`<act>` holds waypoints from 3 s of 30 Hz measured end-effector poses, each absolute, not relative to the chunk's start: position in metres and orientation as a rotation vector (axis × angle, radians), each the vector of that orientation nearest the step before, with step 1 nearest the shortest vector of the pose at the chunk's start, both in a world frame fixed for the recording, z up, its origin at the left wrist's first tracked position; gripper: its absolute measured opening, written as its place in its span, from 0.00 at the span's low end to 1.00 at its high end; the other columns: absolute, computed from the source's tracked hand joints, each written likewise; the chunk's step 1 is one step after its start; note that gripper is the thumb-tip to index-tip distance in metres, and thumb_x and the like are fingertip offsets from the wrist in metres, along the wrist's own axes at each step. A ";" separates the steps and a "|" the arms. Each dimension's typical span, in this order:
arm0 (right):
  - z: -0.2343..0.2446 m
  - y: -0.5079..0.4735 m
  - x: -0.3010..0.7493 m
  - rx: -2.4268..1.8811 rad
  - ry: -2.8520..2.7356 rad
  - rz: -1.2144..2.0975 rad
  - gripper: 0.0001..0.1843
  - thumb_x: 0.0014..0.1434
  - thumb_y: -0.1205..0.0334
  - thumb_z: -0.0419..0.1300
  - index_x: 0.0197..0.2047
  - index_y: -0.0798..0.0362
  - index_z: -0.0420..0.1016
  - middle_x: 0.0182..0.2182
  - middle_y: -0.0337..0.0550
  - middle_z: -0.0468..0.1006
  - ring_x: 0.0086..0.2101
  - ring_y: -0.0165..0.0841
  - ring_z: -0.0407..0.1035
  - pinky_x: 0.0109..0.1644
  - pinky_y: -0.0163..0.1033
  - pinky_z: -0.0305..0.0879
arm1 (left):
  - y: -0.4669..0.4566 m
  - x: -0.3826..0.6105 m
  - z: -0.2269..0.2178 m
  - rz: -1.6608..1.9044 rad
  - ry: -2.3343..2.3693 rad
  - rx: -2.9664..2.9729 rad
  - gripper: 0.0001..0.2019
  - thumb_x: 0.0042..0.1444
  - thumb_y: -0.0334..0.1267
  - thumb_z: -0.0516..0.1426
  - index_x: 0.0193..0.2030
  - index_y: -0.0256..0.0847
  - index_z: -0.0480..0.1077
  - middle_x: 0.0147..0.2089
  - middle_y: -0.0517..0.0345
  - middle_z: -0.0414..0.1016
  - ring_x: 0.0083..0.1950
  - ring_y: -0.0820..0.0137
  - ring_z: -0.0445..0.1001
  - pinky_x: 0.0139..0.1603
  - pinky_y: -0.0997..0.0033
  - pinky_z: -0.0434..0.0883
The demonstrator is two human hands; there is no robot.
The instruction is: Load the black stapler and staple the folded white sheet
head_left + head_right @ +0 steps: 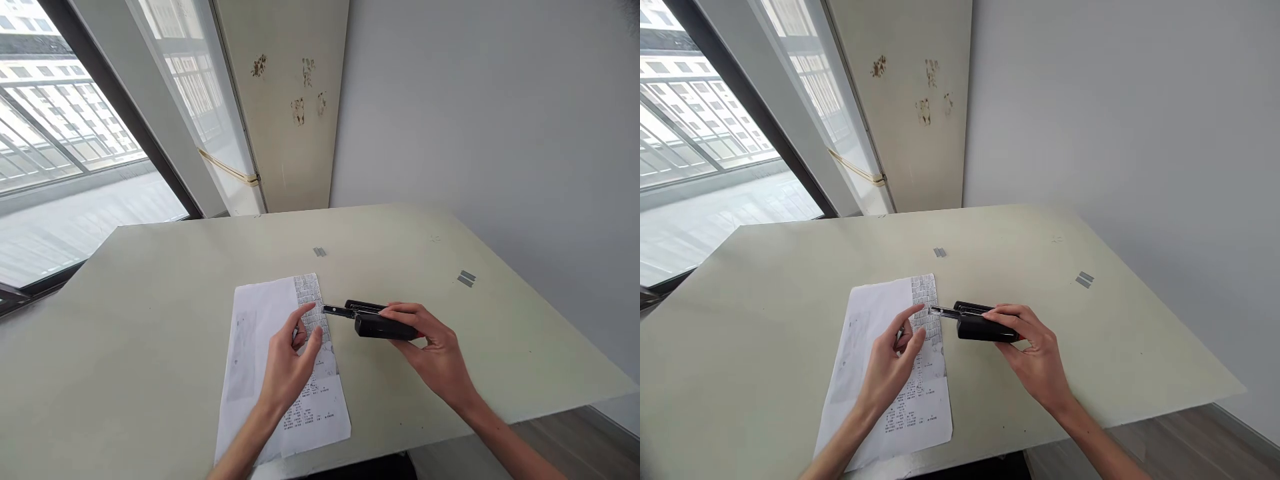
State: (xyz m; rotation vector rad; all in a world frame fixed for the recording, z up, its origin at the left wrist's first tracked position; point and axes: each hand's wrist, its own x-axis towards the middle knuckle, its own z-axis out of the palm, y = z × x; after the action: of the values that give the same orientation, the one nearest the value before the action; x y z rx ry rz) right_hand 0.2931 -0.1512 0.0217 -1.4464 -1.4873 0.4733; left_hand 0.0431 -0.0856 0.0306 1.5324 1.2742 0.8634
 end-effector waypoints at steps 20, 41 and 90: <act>0.005 -0.124 0.284 -1.548 -1.324 0.691 0.16 0.62 0.46 0.69 0.50 0.41 0.83 0.48 0.43 0.82 0.46 0.41 0.77 0.50 0.44 0.74 | -0.094 0.049 0.022 0.760 1.255 1.409 0.22 0.68 0.54 0.55 0.57 0.41 0.75 0.29 0.67 0.46 0.27 0.73 0.47 0.26 0.73 0.51; -0.019 -0.051 0.295 -1.675 -1.453 0.484 0.20 0.62 0.46 0.67 0.53 0.47 0.80 0.49 0.45 0.83 0.46 0.43 0.77 0.50 0.49 0.75 | -0.086 -0.003 0.035 0.893 0.953 0.332 0.15 0.70 0.29 0.56 0.61 0.35 0.74 0.65 0.44 0.76 0.54 0.67 0.80 0.55 0.71 0.79; -0.053 -0.150 0.477 -2.329 -1.286 -0.354 0.29 0.70 0.39 0.51 0.55 0.53 0.80 0.56 0.55 0.81 0.57 0.55 0.71 0.56 0.60 0.70 | -0.043 -0.053 -0.010 0.597 1.479 2.391 0.27 0.73 0.54 0.50 0.74 0.49 0.58 0.80 0.52 0.55 0.81 0.50 0.50 0.77 0.35 0.54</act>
State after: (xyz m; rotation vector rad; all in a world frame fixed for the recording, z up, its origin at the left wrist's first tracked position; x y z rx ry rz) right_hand 0.4767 -0.1495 -0.0525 -2.3289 -1.2860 -0.3537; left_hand -0.0534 -0.0433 -0.0102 2.3908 1.4788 0.5973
